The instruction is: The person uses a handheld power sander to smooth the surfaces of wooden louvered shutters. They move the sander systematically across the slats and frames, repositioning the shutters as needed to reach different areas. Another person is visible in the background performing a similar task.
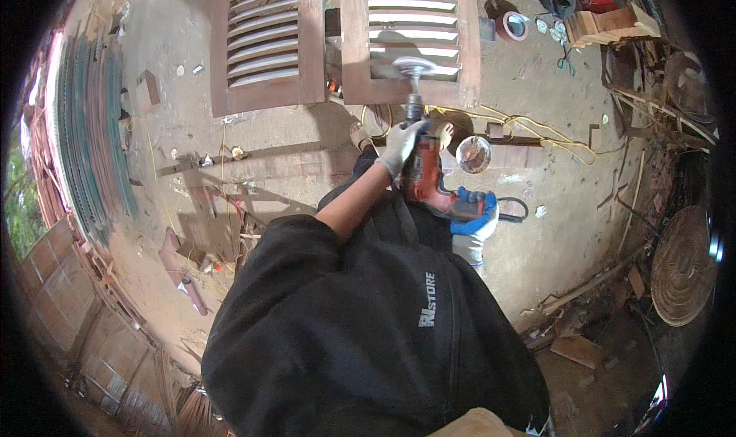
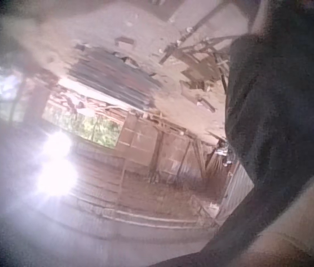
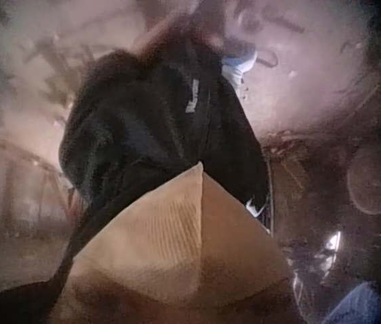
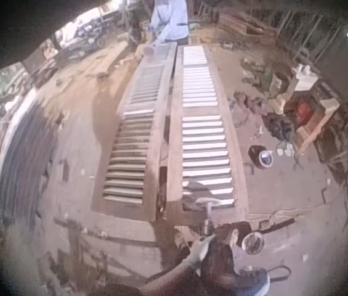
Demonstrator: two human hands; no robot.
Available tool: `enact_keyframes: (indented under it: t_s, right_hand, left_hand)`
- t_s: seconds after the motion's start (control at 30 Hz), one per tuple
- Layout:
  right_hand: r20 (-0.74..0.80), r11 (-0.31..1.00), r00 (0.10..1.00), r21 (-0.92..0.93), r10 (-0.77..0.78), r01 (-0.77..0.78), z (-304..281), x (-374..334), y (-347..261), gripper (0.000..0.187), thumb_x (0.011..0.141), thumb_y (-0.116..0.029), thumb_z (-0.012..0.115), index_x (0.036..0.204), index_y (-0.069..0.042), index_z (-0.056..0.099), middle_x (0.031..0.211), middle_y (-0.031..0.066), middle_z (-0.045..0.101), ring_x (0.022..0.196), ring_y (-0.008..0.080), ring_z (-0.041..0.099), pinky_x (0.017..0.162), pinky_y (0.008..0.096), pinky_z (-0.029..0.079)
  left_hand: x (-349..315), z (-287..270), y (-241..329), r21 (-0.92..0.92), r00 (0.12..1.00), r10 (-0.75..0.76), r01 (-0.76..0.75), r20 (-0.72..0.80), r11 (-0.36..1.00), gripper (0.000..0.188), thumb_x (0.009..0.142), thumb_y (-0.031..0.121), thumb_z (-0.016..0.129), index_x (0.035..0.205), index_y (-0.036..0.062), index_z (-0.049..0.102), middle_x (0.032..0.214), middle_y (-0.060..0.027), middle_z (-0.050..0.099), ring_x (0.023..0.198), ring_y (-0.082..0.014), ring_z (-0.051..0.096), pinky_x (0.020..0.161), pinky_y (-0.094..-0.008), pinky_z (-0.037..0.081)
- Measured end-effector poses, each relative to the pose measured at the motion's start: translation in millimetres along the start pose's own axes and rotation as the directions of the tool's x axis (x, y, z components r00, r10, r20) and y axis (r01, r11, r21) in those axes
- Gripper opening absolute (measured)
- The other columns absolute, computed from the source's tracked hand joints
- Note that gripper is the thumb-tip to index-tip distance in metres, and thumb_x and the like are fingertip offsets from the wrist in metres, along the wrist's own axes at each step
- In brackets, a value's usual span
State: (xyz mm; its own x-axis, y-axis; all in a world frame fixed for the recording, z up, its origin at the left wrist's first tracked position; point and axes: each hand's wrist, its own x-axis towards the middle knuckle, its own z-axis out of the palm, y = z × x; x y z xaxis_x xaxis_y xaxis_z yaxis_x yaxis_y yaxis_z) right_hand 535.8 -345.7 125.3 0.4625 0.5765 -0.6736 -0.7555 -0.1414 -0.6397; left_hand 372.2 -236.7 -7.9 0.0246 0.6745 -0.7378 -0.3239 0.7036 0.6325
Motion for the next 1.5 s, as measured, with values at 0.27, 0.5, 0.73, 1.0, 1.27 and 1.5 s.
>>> enact_keyframes:
  t_s: [0.27, 0.5, 0.73, 1.0, 1.27, 1.5]
  right_hand:
    - [-0.092, 1.000, 0.996, -0.016, -0.015, 0.014, -3, 17, -13, 0.022, 0.091, -0.022, 0.052, 0.075, -0.006, 0.053, 0.071, 0.0055, 0.054, 0.067, 0.0230, 0.055, 0.073, 0.0396, 0.048]
    - [-0.144, 0.987, 0.990, -0.158, 0.003, -0.026, 40, -9, -41, 0.021, 0.090, -0.020, 0.052, 0.073, -0.009, 0.050, 0.064, 0.0027, 0.048, 0.062, 0.0194, 0.051, 0.072, 0.0426, 0.050]
    - [-0.153, 0.987, 0.987, -0.148, 0.043, -0.066, 47, -16, -34, 0.021, 0.090, -0.022, 0.053, 0.075, -0.008, 0.050, 0.068, 0.0041, 0.050, 0.063, 0.0202, 0.051, 0.072, 0.0423, 0.048]
    - [-0.117, 0.985, 0.990, -0.145, 0.079, -0.096, 61, -23, -26, 0.025, 0.092, -0.026, 0.052, 0.076, -0.006, 0.049, 0.071, 0.0065, 0.050, 0.067, 0.0233, 0.052, 0.073, 0.0395, 0.047]
    - [-0.125, 0.992, 0.988, -0.074, 0.089, -0.098, 38, -9, -50, 0.020, 0.089, -0.023, 0.056, 0.080, -0.006, 0.052, 0.075, 0.0059, 0.054, 0.069, 0.0216, 0.055, 0.065, 0.0362, 0.049]
    - [-0.173, 0.996, 0.985, -0.093, -0.023, 0.007, 37, -5, -70, 0.019, 0.089, -0.021, 0.053, 0.075, -0.009, 0.050, 0.068, 0.0044, 0.051, 0.063, 0.0205, 0.051, 0.067, 0.0389, 0.048]
  left_hand:
    - [-15, 17, 20, -0.011, 0.963, -0.267, 0.267, -0.024, 0.964, 0.024, 0.082, 0.032, 0.063, 0.088, 0.0081, 0.062, 0.074, -0.0047, 0.063, 0.057, -0.0158, 0.059, 0.054, -0.0303, 0.048]
    - [-45, 29, 37, -0.086, 0.979, -0.189, 0.183, -0.079, 0.979, 0.029, 0.082, 0.035, 0.063, 0.090, 0.0067, 0.063, 0.076, -0.0047, 0.063, 0.060, -0.0155, 0.059, 0.056, -0.0308, 0.048]
    - [-25, -6, 17, -0.125, 0.960, -0.276, 0.270, -0.041, 0.955, 0.026, 0.081, 0.035, 0.064, 0.088, 0.0099, 0.063, 0.073, -0.0036, 0.061, 0.060, -0.0161, 0.059, 0.056, -0.0307, 0.049]
    - [-38, -17, 35, -0.082, 0.978, -0.199, 0.193, -0.069, 0.978, 0.026, 0.079, 0.034, 0.067, 0.089, 0.0096, 0.062, 0.075, -0.0025, 0.062, 0.057, -0.0142, 0.058, 0.053, -0.0277, 0.047]
    - [-37, 26, 38, -0.009, 0.968, -0.238, 0.238, -0.081, 0.971, 0.031, 0.079, 0.036, 0.066, 0.091, 0.0082, 0.061, 0.073, -0.0022, 0.058, 0.061, -0.0148, 0.056, 0.056, -0.0305, 0.045]
    - [-61, 70, 72, 0.146, 0.968, -0.239, 0.247, -0.073, 0.958, 0.038, 0.081, 0.038, 0.063, 0.094, 0.0021, 0.065, 0.077, -0.0049, 0.063, 0.064, -0.0127, 0.056, 0.059, -0.0295, 0.045]
